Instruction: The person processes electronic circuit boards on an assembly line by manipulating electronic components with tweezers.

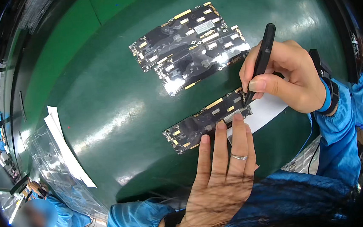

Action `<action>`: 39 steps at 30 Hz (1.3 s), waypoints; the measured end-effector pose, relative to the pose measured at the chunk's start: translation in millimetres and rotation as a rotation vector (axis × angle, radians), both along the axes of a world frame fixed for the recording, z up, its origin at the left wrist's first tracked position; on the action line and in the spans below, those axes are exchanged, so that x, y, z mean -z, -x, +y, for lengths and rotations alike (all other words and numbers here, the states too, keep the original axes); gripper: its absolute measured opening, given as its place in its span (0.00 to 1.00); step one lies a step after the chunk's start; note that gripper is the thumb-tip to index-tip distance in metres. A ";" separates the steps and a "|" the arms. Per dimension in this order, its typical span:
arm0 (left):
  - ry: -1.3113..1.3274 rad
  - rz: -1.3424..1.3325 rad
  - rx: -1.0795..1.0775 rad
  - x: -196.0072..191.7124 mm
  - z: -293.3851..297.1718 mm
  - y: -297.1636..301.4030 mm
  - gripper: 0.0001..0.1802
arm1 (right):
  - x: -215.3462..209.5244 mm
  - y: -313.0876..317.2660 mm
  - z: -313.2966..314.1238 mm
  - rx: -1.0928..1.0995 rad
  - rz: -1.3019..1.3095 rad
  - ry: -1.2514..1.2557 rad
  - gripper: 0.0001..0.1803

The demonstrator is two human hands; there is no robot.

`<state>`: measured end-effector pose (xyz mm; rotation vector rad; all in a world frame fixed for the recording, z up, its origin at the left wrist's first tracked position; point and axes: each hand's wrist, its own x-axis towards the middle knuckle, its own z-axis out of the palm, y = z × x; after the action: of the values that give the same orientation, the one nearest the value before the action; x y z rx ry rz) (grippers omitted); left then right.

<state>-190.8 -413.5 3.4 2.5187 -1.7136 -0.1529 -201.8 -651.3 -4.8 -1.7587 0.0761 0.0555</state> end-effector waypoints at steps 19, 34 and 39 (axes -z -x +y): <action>-0.117 -0.122 0.089 -21.6 -14.5 -16.5 0.25 | -2.9 -4.1 -10.2 -0.221 -0.199 0.271 0.09; 0.006 0.385 -0.235 -43.3 8.1 -109.9 0.27 | 1.1 4.7 -6.0 0.223 -0.086 -0.250 0.12; 0.438 -0.339 -0.402 -53.8 -19.1 -166.7 0.24 | -7.1 11.6 2.2 -0.066 -0.210 0.028 0.08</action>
<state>-24.1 -432.7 57.2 2.5649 -1.1121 0.6347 -213.5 -649.1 2.3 -1.7853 -0.1344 -0.0828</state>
